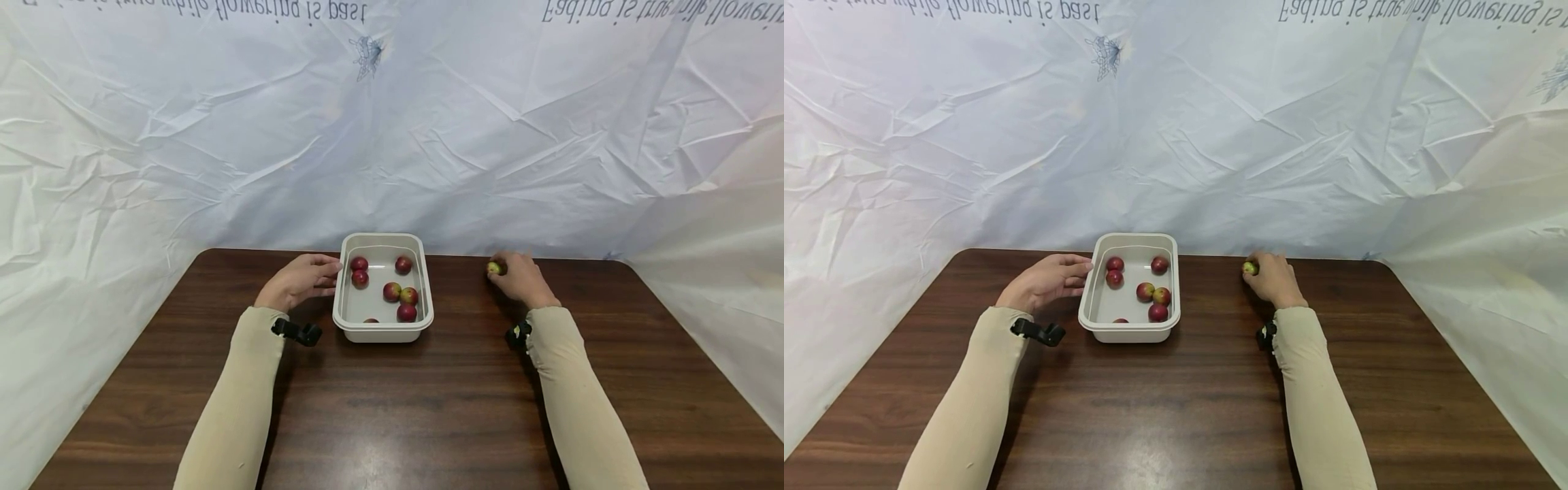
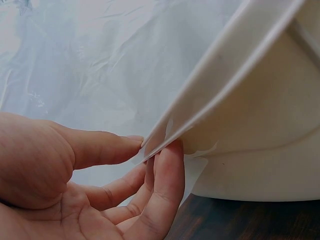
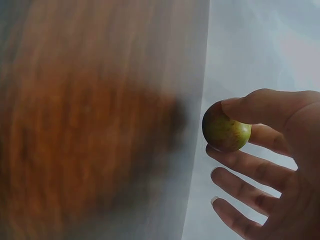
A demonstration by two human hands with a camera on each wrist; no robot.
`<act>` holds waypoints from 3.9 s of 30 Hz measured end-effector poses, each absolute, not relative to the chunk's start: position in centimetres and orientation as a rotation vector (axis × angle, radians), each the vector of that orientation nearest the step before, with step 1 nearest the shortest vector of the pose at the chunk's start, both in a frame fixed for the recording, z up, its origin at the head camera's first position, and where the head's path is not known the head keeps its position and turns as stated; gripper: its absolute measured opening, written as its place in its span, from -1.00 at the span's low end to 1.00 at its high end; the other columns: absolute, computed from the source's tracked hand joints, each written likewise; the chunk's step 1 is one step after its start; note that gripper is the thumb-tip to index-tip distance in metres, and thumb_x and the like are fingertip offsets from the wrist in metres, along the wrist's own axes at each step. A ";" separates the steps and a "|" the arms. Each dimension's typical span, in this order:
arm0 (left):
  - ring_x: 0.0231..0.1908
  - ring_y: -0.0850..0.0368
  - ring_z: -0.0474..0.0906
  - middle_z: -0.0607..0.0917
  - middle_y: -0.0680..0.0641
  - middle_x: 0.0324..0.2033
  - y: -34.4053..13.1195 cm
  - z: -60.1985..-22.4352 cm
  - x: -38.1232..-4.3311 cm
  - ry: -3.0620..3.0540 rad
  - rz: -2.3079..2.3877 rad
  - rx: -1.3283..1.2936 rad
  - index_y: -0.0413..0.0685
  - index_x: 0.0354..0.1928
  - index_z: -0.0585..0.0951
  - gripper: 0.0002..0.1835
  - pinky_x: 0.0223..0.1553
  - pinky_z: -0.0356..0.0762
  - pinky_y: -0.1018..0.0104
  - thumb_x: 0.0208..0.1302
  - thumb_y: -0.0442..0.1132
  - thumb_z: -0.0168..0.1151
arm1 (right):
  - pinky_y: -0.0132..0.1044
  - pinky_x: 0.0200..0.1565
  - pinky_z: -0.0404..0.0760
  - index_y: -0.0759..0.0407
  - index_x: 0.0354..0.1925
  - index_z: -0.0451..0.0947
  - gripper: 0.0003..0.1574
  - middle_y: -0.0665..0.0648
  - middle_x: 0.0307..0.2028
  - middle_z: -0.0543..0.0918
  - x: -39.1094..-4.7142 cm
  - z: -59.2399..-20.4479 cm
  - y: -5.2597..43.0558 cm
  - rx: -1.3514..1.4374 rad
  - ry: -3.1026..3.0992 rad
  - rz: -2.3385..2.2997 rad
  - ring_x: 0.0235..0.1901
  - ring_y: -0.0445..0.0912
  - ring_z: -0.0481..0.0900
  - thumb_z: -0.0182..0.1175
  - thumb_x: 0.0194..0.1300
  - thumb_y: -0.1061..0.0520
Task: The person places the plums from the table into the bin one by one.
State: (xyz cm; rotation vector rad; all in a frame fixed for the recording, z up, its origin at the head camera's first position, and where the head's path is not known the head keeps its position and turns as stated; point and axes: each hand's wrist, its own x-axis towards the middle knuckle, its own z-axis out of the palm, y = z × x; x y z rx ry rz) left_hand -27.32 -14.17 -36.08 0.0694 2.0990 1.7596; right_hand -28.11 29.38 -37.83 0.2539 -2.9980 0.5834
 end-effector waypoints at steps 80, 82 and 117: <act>-0.05 0.12 0.61 0.57 -0.17 0.12 -14.1 -35.9 -27.2 2.113 1.752 0.069 -0.25 0.39 0.41 -0.54 0.12 0.68 0.19 0.60 -0.16 0.05 | 0.03 0.04 0.62 0.14 0.01 0.61 -0.74 0.16 -0.02 0.66 -24.9 -31.2 21.9 0.569 -2.840 0.605 0.01 0.07 0.62 0.28 0.40 0.08; -0.06 0.12 0.61 0.57 -0.16 0.11 -14.1 -35.9 -27.2 2.108 1.756 0.075 -0.26 0.39 0.41 -0.53 0.12 0.68 0.19 0.60 -0.16 0.05 | 0.02 0.05 0.62 0.14 0.01 0.61 -0.73 0.16 -0.02 0.66 -24.8 -31.2 21.7 0.584 -2.839 0.602 0.01 0.06 0.62 0.28 0.40 0.08; -0.09 0.14 0.63 0.59 -0.18 0.07 -14.3 -35.7 -27.1 2.113 1.767 0.078 -0.34 0.38 0.40 -0.54 0.02 0.71 0.29 0.60 -0.20 0.04 | 0.03 0.25 0.51 0.15 0.05 0.65 -0.67 0.07 -0.05 0.73 -23.7 -31.2 17.3 0.886 -2.730 0.519 0.07 0.07 0.60 0.34 0.33 0.13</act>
